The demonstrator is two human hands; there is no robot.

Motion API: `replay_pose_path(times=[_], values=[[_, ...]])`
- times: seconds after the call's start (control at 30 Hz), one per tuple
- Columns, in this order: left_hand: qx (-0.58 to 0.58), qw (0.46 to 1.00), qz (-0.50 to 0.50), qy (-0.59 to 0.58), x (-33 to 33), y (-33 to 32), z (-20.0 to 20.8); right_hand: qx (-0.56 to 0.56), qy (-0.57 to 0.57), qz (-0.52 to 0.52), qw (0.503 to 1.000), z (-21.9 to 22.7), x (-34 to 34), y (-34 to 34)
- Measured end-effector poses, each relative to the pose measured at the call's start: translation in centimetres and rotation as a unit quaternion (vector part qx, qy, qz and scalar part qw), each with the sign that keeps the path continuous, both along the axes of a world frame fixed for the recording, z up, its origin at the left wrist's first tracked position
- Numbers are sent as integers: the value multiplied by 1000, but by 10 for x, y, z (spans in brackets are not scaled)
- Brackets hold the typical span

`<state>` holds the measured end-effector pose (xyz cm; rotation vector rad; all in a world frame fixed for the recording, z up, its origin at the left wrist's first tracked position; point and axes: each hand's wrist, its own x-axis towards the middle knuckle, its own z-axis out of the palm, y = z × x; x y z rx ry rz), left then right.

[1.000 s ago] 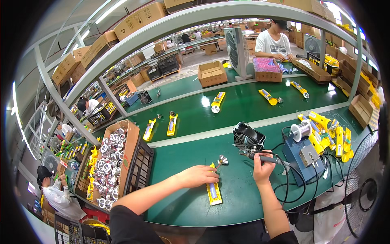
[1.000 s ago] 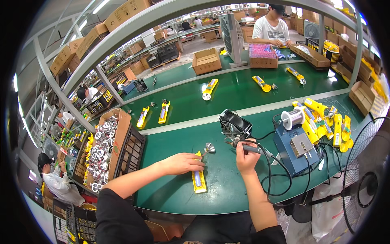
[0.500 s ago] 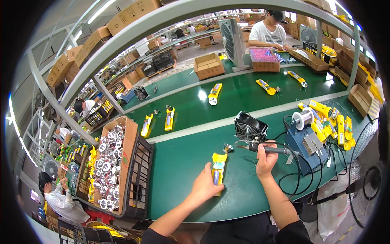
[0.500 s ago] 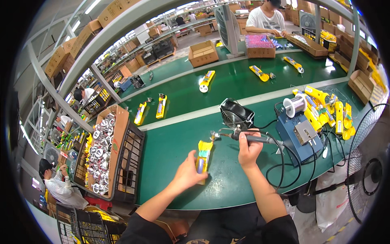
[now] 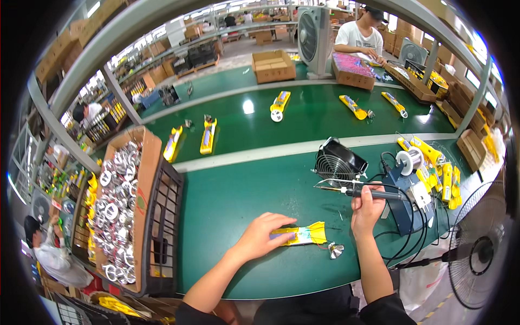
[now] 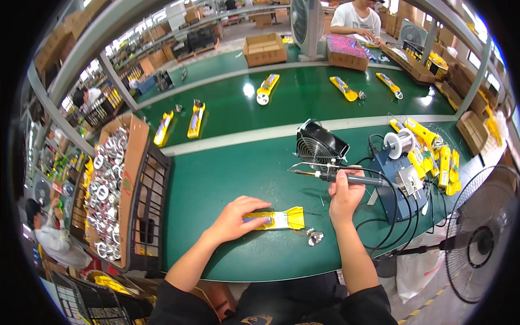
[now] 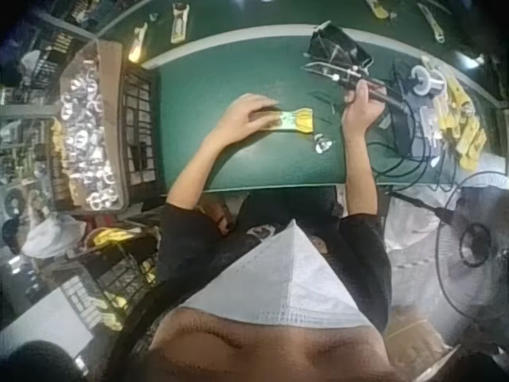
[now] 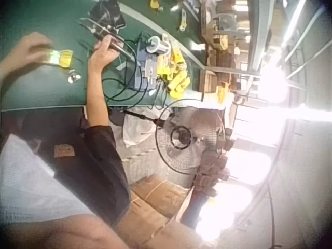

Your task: The person solders electrical wires to circuit boards inside flashlight bodies using a soldering iron, repeatedly taking flashlight assemblies and placing the soldered units onto a conveyor belt.

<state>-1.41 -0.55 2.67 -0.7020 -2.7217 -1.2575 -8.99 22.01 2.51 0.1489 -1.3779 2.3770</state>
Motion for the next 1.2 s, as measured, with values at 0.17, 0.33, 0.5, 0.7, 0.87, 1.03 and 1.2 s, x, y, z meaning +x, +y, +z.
replay_pose_path(times=[0.17,0.33,0.5,0.7,0.87,1.03,1.2], values=[[43,998,38,32,1,9,-7,27,17,-12,999,6,3,-4],[101,994,48,-7,2,18,-19,45,34,-15,998,5,2,-3],[133,987,87,19,6,19,-25,53,27,-19,998,13,6,-4],[156,982,96,46,5,19,-30,59,18,56,997,15,7,3],[176,977,107,55,4,18,-32,148,6,157,976,18,8,4],[145,984,97,45,2,19,-31,187,-15,142,972,12,10,3],[130,987,86,31,1,20,-30,238,-28,149,959,17,14,-1]])
